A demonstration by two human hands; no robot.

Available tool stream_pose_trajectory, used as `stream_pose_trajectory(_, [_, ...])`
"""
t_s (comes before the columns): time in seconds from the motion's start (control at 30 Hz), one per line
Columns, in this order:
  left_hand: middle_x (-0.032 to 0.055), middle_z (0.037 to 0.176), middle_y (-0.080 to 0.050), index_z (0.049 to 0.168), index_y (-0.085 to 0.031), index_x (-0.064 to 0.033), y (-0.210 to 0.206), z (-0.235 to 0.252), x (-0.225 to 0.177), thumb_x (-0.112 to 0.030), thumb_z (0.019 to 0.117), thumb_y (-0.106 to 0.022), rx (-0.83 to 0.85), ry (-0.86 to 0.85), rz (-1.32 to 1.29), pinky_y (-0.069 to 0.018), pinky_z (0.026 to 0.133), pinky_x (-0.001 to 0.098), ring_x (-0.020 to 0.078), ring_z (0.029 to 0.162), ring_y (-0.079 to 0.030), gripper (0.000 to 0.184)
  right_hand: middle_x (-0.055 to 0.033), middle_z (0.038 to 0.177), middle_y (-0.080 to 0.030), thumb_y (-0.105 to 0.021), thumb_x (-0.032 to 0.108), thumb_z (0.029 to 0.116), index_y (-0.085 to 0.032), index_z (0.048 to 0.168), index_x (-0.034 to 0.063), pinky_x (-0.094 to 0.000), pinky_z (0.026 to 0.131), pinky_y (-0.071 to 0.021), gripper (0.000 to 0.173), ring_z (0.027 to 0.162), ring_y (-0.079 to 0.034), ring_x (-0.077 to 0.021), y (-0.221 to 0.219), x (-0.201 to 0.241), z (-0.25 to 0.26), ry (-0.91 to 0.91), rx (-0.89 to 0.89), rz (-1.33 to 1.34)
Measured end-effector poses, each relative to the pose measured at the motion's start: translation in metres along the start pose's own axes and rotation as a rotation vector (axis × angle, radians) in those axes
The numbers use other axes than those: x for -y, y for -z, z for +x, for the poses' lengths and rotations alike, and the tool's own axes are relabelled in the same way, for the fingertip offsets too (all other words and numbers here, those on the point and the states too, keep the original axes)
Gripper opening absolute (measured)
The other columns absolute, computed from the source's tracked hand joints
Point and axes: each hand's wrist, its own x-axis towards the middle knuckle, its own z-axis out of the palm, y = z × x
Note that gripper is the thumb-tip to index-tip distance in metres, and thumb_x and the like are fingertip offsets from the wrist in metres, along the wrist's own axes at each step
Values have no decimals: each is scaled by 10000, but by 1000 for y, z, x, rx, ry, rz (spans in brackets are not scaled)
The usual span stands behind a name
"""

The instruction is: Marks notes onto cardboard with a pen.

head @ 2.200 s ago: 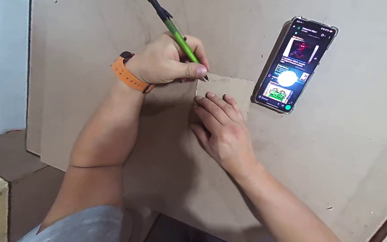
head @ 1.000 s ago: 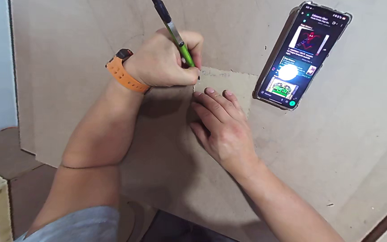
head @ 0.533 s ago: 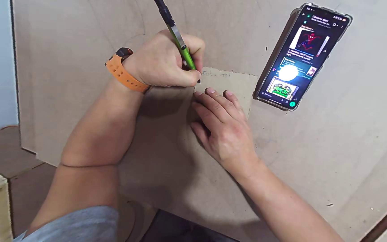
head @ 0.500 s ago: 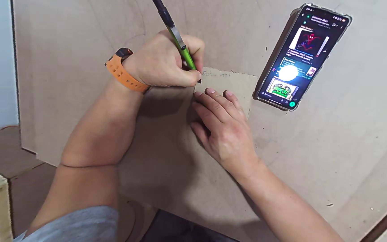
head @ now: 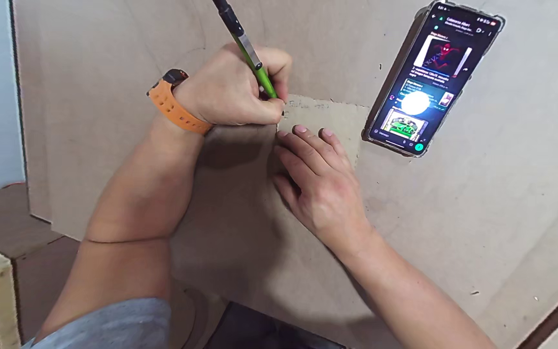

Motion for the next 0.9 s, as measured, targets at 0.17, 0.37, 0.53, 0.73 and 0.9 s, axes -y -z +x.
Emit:
stream_pose_trajectory(0.17, [-33, 760, -675, 821, -669, -139, 2, -1, -1, -196, 816, -680, 53, 10, -25, -446, 472, 202, 26, 597, -584, 59, 23, 1420, -646, -616, 344, 1010, -753, 1218, 167, -460, 1258, -310, 305, 1434, -492, -177, 0, 1, 0, -4, -4, 12])
stream_pose_trajectory(0.37, [-16, 808, -710, 859, -691, -123, 0, -2, 0, -189, 841, -712, -13, 14, -52, -502, 520, 214, 40, 647, -630, 72, 21, 1419, -646, -615, 354, 1012, -750, 1227, 168, -462, 1256, -311, 315, 1429, -497, -178, -1, 1, 0, -2, -4, 13])
stream_pose_trajectory(0.53, [-14, 811, -673, 820, -618, -141, -2, -2, 3, -182, 812, -666, -73, -6, -23, -493, 551, 233, 52, 693, -624, 63, 20, 1424, -643, -613, 347, 1012, -751, 1225, 168, -461, 1259, -307, 311, 1435, -491, -178, -1, 1, 0, -3, 4, 11])
stream_pose_trajectory(0.73, [3, 815, -696, 852, -650, -112, -7, 8, -2, -172, 836, -682, -38, -44, -103, -500, 539, 230, 61, 679, -632, 70, 14, 1420, -646, -615, 303, 1008, -757, 1200, 155, -466, 1254, -309, 280, 1425, -502, -188, -2, 1, 0, -8, -24, 35])
stream_pose_trajectory(0.9, [-19, 798, -674, 810, -630, -137, -6, 11, -4, -176, 799, -656, 17, -24, -60, -470, 508, 210, 38, 650, -607, 48, 8, 1410, -653, -625, 296, 1003, -765, 1167, 152, -467, 1251, -318, 259, 1423, -505, -186, -2, 0, -1, -5, -39, 53])
